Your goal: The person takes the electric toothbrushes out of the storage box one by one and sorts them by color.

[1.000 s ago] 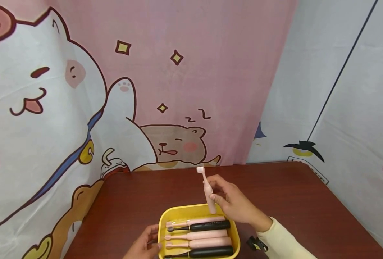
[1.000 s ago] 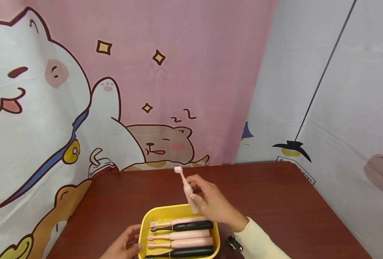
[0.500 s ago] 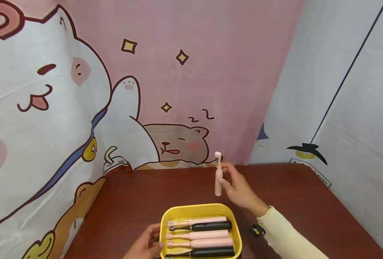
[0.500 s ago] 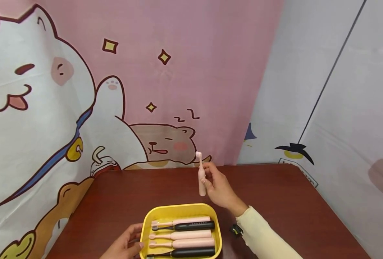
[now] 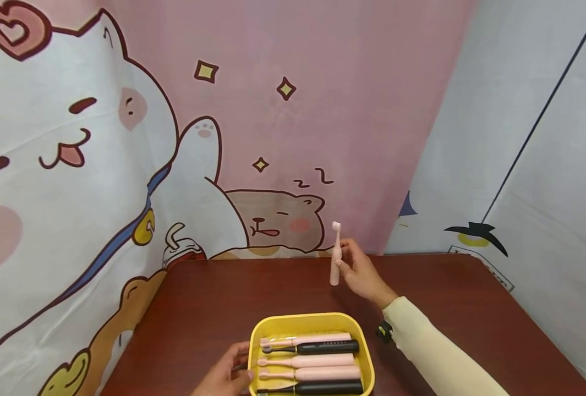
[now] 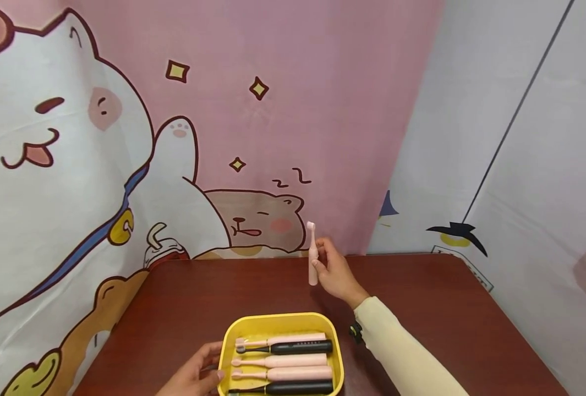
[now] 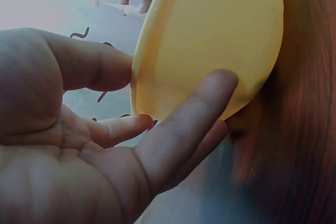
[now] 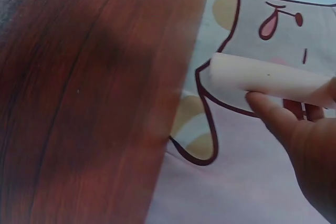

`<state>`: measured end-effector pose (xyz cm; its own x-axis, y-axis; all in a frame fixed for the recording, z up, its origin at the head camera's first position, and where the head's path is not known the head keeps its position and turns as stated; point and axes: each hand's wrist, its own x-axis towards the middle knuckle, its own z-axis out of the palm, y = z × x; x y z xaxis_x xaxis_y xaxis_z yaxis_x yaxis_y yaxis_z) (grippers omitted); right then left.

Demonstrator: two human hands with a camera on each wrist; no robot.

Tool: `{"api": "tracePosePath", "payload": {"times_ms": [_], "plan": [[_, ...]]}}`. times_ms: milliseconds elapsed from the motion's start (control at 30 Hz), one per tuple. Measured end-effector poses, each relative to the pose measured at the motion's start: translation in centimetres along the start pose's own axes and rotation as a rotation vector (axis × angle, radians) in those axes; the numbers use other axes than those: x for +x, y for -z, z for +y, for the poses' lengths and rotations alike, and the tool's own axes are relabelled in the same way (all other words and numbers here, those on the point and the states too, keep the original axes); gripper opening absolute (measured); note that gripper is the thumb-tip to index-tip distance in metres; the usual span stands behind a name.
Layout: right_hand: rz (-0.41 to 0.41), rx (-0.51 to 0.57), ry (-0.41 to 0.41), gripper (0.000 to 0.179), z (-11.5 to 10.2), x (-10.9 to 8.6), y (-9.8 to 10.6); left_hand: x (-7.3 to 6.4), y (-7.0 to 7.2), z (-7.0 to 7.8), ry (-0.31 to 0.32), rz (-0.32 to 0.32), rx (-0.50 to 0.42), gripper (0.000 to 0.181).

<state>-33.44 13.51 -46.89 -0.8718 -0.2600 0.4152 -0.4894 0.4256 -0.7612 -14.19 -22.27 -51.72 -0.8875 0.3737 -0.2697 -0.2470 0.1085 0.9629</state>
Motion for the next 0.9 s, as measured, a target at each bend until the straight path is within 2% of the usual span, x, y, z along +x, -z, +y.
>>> {"api": "tracePosePath", "payload": {"times_ms": [167,500,600,700,767,900], "plan": [[0.023,0.049,0.007,0.037,1.0,1.0,-0.9,-0.1,-0.3,0.7,0.015,0.011,-0.002,0.062],[0.044,0.059,0.005,0.035,2.7,1.9,-2.0,-0.2,-0.4,0.3,-0.059,-0.017,-0.018,0.062],[0.051,0.018,-0.004,0.036,3.5,1.9,-2.4,0.0,-0.1,-0.2,-0.069,-0.029,-0.020,0.063],[0.036,-0.005,-0.025,0.037,4.0,1.9,-2.9,0.3,0.4,-1.0,-0.097,-0.062,-0.012,0.066],[0.023,0.002,-0.034,0.038,4.3,2.0,-3.2,0.6,0.9,-1.6,-0.088,-0.095,0.006,0.067],[0.015,-0.008,-0.048,0.038,4.5,2.3,-3.6,0.6,1.1,-1.7,-0.090,-0.097,-0.003,0.069]]}}
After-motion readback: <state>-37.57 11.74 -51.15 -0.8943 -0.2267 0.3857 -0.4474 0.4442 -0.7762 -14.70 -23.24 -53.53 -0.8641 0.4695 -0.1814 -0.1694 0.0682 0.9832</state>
